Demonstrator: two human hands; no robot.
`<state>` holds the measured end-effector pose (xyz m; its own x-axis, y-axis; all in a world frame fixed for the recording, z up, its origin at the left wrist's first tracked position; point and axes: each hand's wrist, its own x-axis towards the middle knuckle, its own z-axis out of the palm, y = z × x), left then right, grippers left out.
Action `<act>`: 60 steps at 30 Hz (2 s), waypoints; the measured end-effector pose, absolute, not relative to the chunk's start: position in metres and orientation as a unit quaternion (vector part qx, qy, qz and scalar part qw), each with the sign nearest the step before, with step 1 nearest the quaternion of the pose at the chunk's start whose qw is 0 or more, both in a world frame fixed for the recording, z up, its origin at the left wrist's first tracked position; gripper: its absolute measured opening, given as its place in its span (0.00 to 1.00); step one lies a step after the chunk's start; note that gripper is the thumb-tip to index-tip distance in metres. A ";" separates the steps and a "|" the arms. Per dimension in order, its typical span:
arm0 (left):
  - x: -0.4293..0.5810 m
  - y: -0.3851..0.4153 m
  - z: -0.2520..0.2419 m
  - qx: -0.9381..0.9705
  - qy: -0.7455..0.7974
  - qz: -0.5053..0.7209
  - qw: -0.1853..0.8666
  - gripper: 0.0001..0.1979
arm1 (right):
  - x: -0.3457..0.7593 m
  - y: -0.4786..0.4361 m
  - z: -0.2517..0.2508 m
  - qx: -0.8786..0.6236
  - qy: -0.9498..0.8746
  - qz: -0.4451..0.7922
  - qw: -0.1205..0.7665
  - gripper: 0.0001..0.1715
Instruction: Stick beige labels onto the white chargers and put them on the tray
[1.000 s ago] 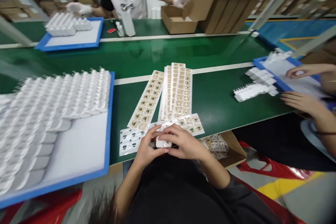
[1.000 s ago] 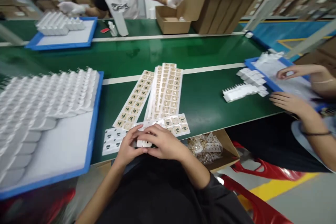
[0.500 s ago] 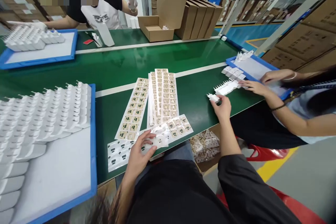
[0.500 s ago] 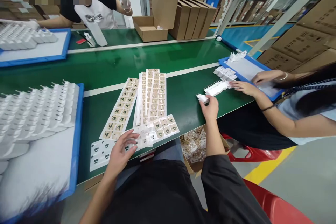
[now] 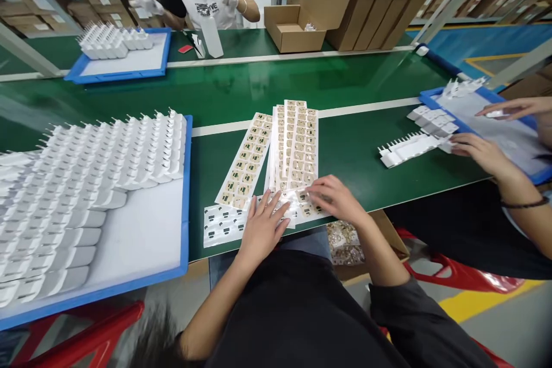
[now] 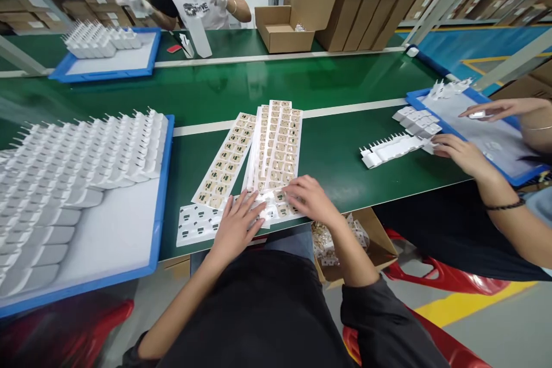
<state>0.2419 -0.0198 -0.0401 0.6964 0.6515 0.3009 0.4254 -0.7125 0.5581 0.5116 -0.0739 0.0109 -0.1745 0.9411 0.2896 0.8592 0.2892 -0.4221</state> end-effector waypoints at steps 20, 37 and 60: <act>0.232 -0.022 -0.037 0.907 0.239 0.233 0.258 0.18 | 0.469 -0.120 0.001 -0.580 -0.786 0.079 0.197 0.16; 0.230 -0.024 -0.031 0.902 0.248 0.221 0.278 0.17 | 0.473 -0.128 -0.013 -0.537 -0.795 -0.008 0.281 0.13; 0.115 0.064 0.024 0.726 0.634 0.268 0.018 0.25 | 0.452 -0.073 -0.033 -0.542 -0.649 0.203 0.494 0.04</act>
<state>0.1149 0.0638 0.0240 0.0534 0.9291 0.3659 0.9102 -0.1960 0.3649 0.4523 -0.0728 -0.0328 0.0757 0.9037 0.4215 0.5029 0.3304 -0.7987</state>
